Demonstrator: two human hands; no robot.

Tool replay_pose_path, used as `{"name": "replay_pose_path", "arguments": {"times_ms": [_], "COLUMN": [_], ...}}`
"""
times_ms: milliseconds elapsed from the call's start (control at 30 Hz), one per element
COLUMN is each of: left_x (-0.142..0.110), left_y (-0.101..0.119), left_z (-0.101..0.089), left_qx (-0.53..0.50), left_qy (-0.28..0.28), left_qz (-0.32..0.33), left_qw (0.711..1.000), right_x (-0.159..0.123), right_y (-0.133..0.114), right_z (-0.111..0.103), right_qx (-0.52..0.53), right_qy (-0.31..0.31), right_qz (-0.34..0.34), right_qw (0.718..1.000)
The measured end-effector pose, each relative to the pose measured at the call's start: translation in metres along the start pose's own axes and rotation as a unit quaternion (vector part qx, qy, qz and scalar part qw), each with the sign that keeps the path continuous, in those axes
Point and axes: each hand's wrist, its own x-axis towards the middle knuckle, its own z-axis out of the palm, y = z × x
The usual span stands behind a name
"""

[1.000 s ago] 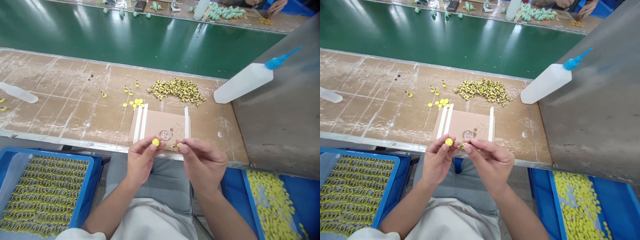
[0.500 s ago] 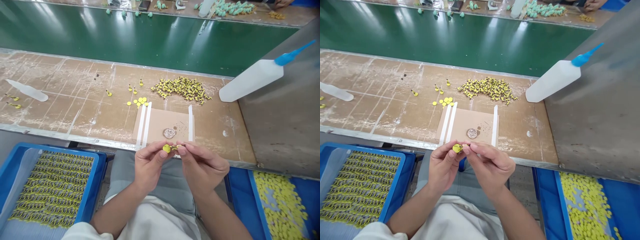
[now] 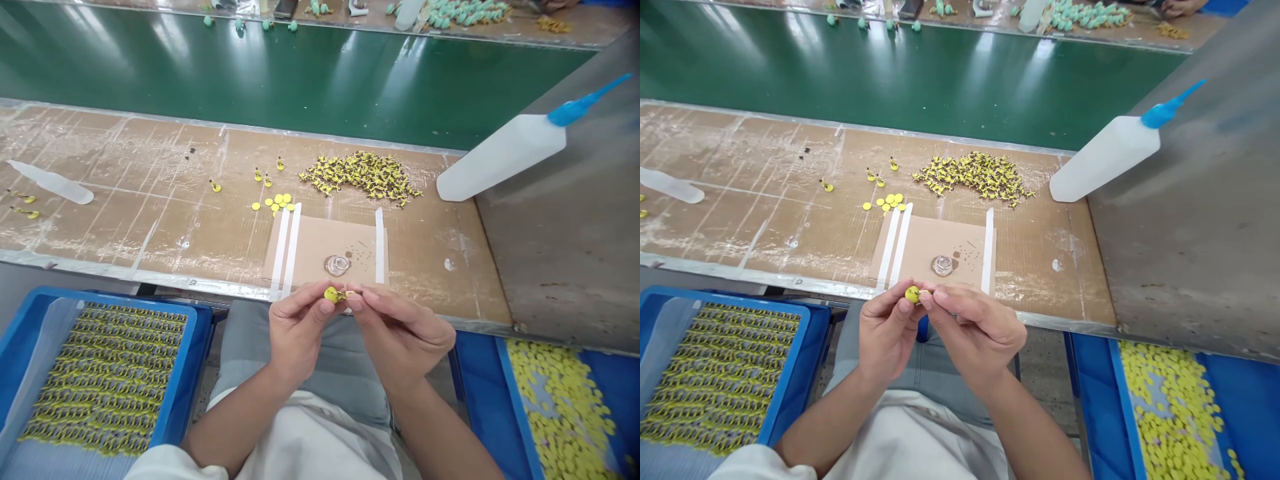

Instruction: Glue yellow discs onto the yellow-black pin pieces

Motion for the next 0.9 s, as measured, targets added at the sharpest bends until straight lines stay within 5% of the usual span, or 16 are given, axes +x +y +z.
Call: {"name": "replay_pose_path", "arguments": {"times_ms": [567, 900], "left_x": [-0.002, -0.0022], "left_y": [-0.0035, -0.0037], "left_z": [-0.0011, 0.002], "left_qx": [0.035, 0.036], "left_qy": [0.035, 0.033], "left_qz": [0.031, 0.032], "left_qw": [0.998, 0.998], "right_x": [-0.0009, -0.0049], "right_y": [0.0003, -0.0017], "right_z": [-0.002, 0.0039], "right_qx": [-0.026, -0.015], "right_qy": [-0.016, 0.027], "right_qz": [0.0, 0.011], "right_qw": [1.0, 0.999]}}
